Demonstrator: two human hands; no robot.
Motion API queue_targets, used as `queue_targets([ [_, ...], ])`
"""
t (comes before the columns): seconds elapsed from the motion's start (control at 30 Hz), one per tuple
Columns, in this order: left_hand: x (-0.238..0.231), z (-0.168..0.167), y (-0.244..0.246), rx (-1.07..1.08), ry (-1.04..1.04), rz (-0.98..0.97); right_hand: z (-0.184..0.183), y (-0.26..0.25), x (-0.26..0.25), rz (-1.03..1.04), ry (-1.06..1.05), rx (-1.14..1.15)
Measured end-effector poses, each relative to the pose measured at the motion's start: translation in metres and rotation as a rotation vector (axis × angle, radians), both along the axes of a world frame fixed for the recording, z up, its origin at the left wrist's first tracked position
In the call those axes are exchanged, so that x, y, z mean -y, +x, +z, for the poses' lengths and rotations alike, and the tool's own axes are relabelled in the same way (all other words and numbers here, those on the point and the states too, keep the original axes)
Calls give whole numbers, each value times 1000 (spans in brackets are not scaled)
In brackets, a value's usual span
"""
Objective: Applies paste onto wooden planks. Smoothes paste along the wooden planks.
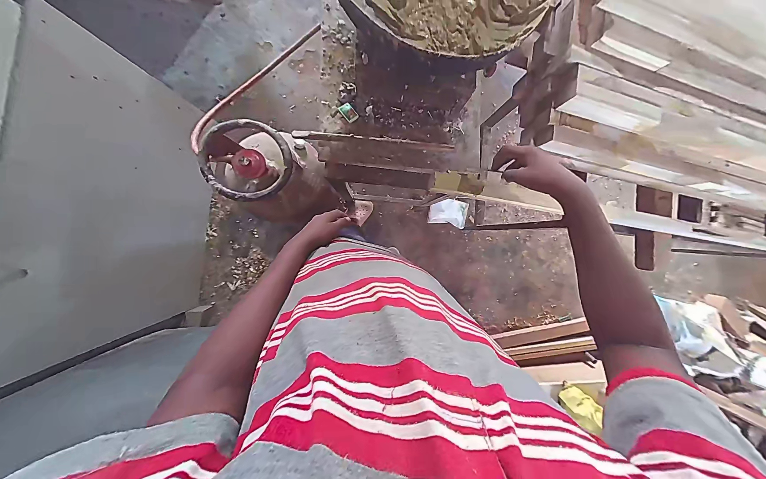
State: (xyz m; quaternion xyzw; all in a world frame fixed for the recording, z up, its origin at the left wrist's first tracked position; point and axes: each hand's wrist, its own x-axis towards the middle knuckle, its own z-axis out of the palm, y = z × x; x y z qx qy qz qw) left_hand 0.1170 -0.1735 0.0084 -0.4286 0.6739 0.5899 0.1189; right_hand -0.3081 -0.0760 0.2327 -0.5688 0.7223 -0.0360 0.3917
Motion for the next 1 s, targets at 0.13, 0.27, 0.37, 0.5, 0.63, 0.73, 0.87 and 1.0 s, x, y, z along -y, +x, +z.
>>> queue_targets([
  [0.13,6,3,4,15,36,68,-8,2,21,-1,56,73],
  [0.27,11,4,6,18,60,101,-13,-1,37,28,115,126],
  [0.37,14,5,5,16,56,105,-16,-1,43,5,162,163],
  [0.5,17,3,5,13,39,98,-22,-3,46,-65,239,187],
  [0.63,18,4,4,16,41,77,-22,1,49,-89,290,210],
  [0.73,18,4,3,14,39,74,-23,2,51,-69,298,245],
  [0.87,17,3,2,12,27,68,-28,1,52,18,298,276],
  [1.0,17,4,2,23,34,75,-28,0,54,61,297,268],
])
